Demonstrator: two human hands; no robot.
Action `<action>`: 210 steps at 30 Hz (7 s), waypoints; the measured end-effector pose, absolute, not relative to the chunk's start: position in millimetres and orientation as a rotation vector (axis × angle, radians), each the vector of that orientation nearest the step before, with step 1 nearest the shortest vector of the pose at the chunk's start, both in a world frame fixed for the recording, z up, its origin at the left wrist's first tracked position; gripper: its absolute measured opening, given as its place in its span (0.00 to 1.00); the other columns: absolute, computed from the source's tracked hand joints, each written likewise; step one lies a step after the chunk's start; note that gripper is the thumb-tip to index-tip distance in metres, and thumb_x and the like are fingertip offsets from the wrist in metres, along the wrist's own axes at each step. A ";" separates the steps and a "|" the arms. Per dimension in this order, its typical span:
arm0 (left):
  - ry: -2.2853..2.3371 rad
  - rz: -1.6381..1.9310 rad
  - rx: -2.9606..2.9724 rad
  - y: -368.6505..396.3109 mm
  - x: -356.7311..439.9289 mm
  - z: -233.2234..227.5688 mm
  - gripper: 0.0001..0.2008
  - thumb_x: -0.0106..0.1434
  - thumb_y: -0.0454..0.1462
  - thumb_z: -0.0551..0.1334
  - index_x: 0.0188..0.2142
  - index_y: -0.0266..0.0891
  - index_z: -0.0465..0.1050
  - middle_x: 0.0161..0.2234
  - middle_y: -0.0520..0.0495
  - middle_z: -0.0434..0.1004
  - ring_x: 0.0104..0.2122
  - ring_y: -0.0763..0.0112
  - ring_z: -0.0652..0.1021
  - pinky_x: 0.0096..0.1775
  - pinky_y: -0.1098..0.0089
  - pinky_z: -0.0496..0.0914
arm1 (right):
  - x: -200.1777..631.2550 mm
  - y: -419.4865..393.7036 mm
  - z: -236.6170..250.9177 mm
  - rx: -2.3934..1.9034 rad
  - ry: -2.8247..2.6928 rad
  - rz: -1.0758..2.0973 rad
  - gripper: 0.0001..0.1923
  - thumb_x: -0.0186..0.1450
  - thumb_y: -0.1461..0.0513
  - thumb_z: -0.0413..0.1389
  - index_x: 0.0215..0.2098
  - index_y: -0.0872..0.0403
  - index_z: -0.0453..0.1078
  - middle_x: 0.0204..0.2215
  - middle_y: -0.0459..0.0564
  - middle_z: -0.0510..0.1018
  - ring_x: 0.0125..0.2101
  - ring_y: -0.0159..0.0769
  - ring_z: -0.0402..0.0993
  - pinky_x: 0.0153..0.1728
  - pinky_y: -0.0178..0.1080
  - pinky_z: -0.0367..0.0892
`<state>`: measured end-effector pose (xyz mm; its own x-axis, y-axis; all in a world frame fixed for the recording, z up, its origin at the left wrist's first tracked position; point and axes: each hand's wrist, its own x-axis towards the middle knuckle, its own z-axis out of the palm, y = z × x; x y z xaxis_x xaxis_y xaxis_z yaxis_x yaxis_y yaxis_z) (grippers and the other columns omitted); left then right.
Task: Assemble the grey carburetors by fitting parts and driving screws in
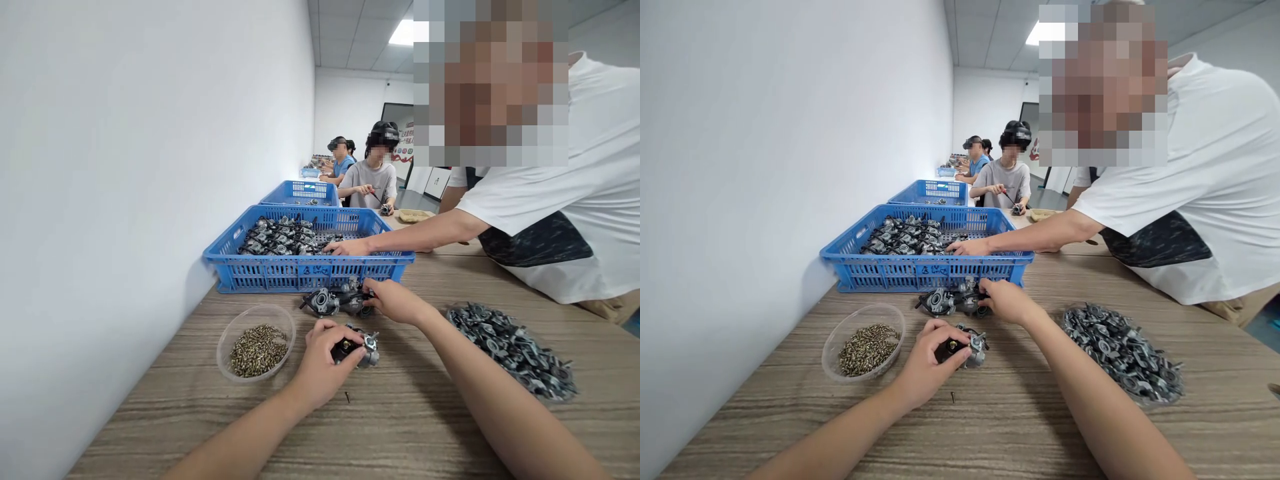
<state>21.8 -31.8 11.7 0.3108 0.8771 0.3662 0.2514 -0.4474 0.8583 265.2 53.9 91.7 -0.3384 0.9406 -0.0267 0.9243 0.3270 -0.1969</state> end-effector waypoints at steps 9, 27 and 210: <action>1.001 1.129 1.867 -31.8 22.1 12.7 0.06 0.67 0.39 0.75 0.44 0.51 0.87 0.47 0.45 0.88 0.54 0.50 0.78 0.61 0.47 0.71 | 322.6 29.3 100.1 -1.898 -2.420 0.195 0.11 0.77 0.58 0.58 0.53 0.55 0.77 0.41 0.60 0.87 0.43 0.53 0.83 0.41 0.43 0.67; 0.970 1.178 1.950 -28.4 22.1 12.0 0.05 0.69 0.41 0.74 0.44 0.49 0.88 0.45 0.47 0.90 0.52 0.52 0.80 0.58 0.52 0.71 | 302.7 -181.6 169.9 -1.158 -2.086 0.613 0.07 0.80 0.58 0.53 0.55 0.41 0.65 0.42 0.51 0.76 0.38 0.44 0.76 0.38 0.45 0.82; 0.963 1.145 1.893 -35.2 19.1 16.3 0.06 0.69 0.36 0.78 0.43 0.50 0.87 0.49 0.48 0.91 0.54 0.50 0.77 0.59 0.44 0.72 | 263.0 -49.0 197.5 -1.047 -2.353 0.205 0.12 0.72 0.52 0.68 0.48 0.43 0.71 0.42 0.49 0.85 0.38 0.49 0.82 0.36 0.51 0.76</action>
